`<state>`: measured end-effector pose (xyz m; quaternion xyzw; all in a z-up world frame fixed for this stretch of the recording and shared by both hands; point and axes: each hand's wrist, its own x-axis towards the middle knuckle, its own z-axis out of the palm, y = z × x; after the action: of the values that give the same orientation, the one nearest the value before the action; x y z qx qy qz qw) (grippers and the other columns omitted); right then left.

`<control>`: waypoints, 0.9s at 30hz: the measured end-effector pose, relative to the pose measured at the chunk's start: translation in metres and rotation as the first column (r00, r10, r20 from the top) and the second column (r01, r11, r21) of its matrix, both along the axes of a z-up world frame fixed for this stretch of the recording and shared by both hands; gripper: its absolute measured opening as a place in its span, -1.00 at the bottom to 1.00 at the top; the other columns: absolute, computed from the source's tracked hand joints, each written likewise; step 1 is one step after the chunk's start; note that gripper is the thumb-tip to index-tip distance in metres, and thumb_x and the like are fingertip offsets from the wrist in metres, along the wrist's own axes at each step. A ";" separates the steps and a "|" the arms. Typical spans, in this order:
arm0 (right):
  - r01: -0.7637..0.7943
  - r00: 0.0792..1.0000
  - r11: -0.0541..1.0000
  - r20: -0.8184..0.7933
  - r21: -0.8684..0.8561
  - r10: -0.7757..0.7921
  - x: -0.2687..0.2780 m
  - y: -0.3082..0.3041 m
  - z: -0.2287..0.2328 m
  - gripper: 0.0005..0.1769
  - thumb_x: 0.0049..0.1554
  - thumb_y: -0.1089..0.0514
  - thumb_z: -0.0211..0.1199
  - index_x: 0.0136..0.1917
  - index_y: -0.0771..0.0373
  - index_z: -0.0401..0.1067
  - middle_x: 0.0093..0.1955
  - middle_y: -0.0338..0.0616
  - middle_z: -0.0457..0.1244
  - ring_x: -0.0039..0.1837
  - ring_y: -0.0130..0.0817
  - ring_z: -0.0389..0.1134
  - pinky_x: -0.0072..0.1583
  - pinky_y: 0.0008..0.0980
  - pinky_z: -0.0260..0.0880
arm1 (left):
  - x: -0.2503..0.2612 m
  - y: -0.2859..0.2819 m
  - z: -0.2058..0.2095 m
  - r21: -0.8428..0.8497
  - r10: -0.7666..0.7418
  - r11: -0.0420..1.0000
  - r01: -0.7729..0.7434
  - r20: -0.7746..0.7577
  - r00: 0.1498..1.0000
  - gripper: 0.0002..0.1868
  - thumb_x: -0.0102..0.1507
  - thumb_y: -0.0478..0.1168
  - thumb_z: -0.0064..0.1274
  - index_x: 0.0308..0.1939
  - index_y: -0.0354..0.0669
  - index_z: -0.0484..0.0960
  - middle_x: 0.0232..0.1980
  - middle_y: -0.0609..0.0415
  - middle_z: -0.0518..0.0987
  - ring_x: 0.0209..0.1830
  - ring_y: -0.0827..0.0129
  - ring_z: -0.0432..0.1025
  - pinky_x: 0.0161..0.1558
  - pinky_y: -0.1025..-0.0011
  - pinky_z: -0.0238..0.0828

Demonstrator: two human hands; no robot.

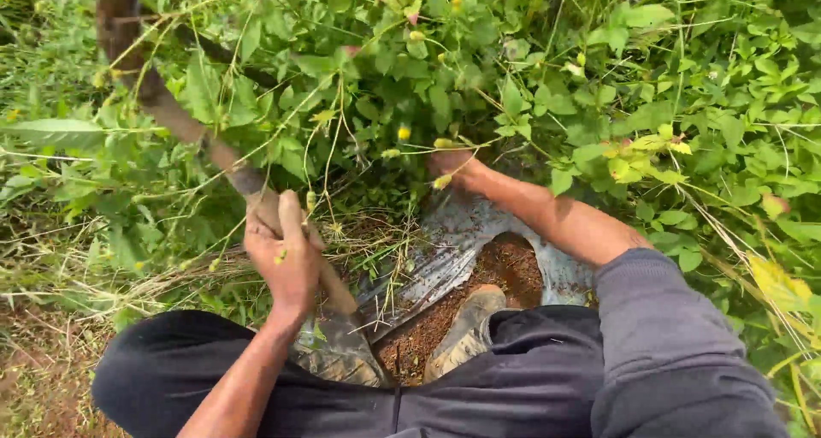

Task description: The person uses a sickle to cut weeds and grass around a plant base, then pulls the cut vegetation by hand and discards it. The person sits on the ground while continuing to clear the area.

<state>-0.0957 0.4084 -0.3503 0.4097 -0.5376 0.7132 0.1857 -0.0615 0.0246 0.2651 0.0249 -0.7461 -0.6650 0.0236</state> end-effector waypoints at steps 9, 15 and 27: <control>0.896 0.304 -0.375 -0.945 0.239 0.124 0.018 0.056 0.337 -0.73 0.16 0.02 0.20 0.00 0.20 0.57 0.07 -0.20 0.36 0.45 -0.32 0.28 0.28 -0.74 0.14 | -0.023 -0.037 -0.004 0.284 0.344 0.887 -0.364 0.117 0.932 -0.76 0.45 -0.29 -0.05 -0.34 -0.06 0.47 -0.62 0.28 0.37 -0.79 0.61 0.26 -0.74 0.60 0.32; 0.891 0.290 -0.437 -0.896 0.124 0.336 0.007 0.101 0.276 -0.76 0.22 0.14 0.10 0.08 0.21 0.52 0.03 -0.18 0.33 0.33 -0.33 0.31 0.26 -0.65 0.21 | 0.046 -0.018 -0.037 0.137 0.163 0.971 -0.198 0.229 0.960 -0.71 0.46 -0.26 -0.07 -0.39 -0.05 0.39 -0.65 0.26 0.33 -0.81 0.59 0.26 -0.78 0.61 0.28; 0.930 0.245 -0.356 -0.877 0.092 0.413 -0.063 0.084 0.158 -0.72 0.29 0.20 -0.03 0.17 0.18 0.44 -0.04 -0.16 0.30 0.08 -0.31 0.39 0.16 -0.37 0.39 | 0.079 0.014 -0.088 -0.238 -0.280 0.825 0.512 0.614 0.738 -0.66 0.39 -0.05 -0.02 -0.20 -0.32 0.51 -0.56 -0.03 0.46 -0.67 0.37 0.32 -0.63 0.37 0.27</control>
<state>-0.1586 0.4924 -0.1924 0.3838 -0.7643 -0.4217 0.3011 0.0177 0.0382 0.1770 0.0483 -0.8244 -0.4542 -0.3343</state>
